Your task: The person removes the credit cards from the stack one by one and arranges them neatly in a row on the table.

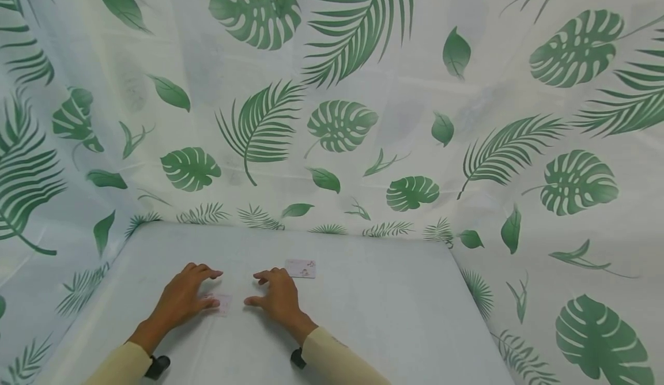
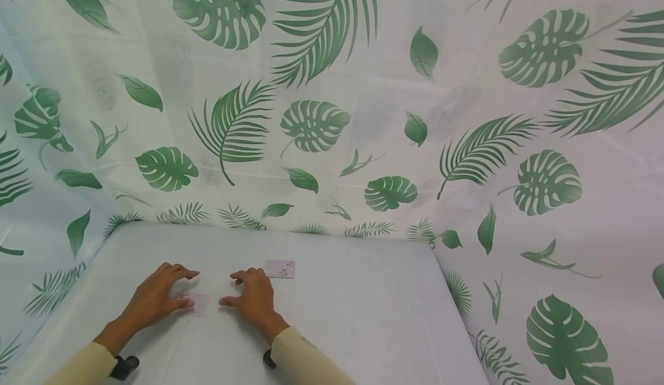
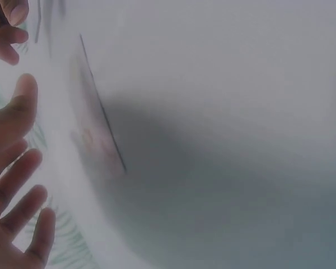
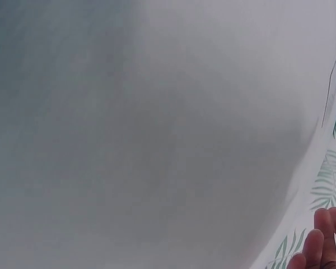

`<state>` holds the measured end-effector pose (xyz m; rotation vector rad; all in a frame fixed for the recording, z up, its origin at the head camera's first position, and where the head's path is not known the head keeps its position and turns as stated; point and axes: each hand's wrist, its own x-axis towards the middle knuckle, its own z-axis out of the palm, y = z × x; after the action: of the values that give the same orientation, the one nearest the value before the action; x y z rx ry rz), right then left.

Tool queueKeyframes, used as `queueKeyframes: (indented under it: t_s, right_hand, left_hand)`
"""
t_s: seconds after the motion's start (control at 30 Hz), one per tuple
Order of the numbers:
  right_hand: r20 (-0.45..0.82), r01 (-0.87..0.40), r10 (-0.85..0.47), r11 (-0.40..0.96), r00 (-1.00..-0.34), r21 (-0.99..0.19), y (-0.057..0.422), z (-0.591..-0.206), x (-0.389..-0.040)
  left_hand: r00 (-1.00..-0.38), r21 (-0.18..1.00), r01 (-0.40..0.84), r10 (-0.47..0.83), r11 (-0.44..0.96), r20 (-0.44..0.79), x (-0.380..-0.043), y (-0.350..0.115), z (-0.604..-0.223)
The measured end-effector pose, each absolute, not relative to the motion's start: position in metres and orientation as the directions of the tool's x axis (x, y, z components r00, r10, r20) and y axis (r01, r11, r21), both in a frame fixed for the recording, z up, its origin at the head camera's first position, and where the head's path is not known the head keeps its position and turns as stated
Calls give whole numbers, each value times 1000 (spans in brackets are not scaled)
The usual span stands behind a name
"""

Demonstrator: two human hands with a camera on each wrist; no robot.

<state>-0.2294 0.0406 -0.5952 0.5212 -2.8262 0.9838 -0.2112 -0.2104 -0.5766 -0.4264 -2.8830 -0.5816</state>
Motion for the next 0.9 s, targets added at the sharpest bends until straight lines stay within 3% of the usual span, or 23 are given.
queueKeyframes:
  t_s: [0.9]
  right_hand:
    - [234, -314, -216, 759, -948, -571, 88, -592, -243]
  left_hand:
    - [-920, 396, 373, 280, 839, 273, -232, -151, -576]
